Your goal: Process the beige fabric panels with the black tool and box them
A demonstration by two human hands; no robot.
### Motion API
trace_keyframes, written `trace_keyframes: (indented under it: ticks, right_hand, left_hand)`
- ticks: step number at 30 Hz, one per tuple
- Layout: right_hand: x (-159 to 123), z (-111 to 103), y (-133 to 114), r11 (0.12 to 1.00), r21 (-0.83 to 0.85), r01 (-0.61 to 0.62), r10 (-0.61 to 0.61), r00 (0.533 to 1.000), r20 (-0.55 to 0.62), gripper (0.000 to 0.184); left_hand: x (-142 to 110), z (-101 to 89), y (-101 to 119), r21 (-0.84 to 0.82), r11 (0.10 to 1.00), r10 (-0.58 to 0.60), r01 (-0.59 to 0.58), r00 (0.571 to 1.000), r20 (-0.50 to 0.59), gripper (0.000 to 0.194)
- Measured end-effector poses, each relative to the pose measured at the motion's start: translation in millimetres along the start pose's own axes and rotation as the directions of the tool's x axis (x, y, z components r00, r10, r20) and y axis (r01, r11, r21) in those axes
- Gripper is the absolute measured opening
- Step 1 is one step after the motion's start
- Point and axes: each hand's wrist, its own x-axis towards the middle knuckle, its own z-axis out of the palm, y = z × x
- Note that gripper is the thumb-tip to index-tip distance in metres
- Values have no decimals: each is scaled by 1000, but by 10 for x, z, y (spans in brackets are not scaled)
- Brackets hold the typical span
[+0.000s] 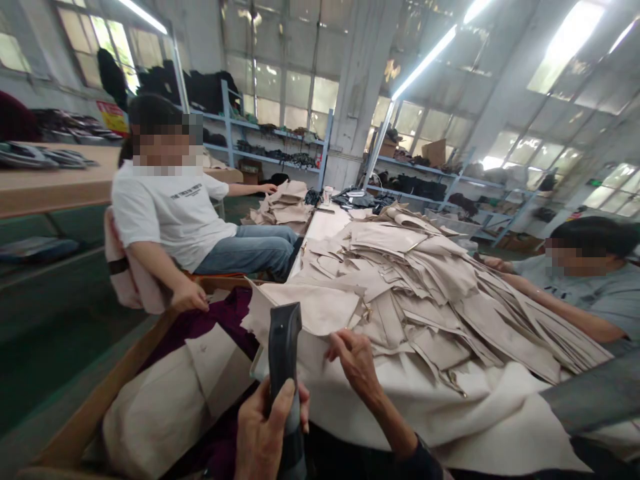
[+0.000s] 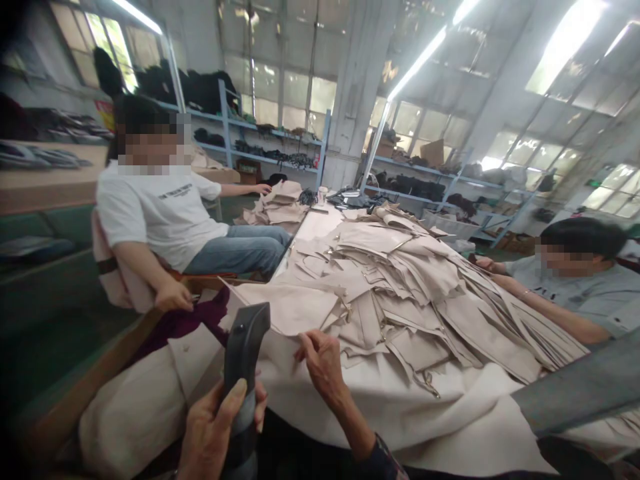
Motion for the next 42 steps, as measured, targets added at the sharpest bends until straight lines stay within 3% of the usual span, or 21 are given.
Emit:
trace_keyframes:
  ticks: [4, 9, 17, 22, 27, 31, 38, 42]
  right_hand:
    - [-163, 127, 240, 974, 168, -150, 155, 988, -20, 39]
    - [-200, 196, 373, 875, 369, -313, 361, 930, -68, 44]
    - [-168, 483, 464, 660, 672, -335, 462, 887, -13, 43]
    - [-138, 657, 451, 597, 751, -283, 424, 905, 4, 36]
    - [-137, 743, 417, 653, 716, -246, 318, 947, 35, 31]
    - [-118, 697, 470, 726, 658, -200, 231, 972, 41, 16]
    - [-157, 570, 512, 784, 587, -201, 153, 979, 131, 10]
    - [-69, 516, 499, 768, 603, -217, 123, 973, 194, 23]
  left_hand:
    - [-19, -139, -72, 0, 999, -37, 37, 998, -59, 37]
    - [-73, -184, -101, 28, 998, -53, 55, 996, -67, 37]
    - [-193, -163, -83, 49, 998, -43, 43, 999, -11, 36]
    - [-259, -137, -105, 58, 996, -69, 70, 997, -19, 34]
    - [-258, -136, -123, 104, 988, -107, 112, 993, -49, 37]
    - [-220, -103, -167, 88, 985, -147, 150, 988, -36, 40]
    - [-60, -39, -117, 87, 989, -124, 123, 992, 0, 40]
    - [-93, -110, -169, 75, 984, -164, 163, 986, 5, 39]
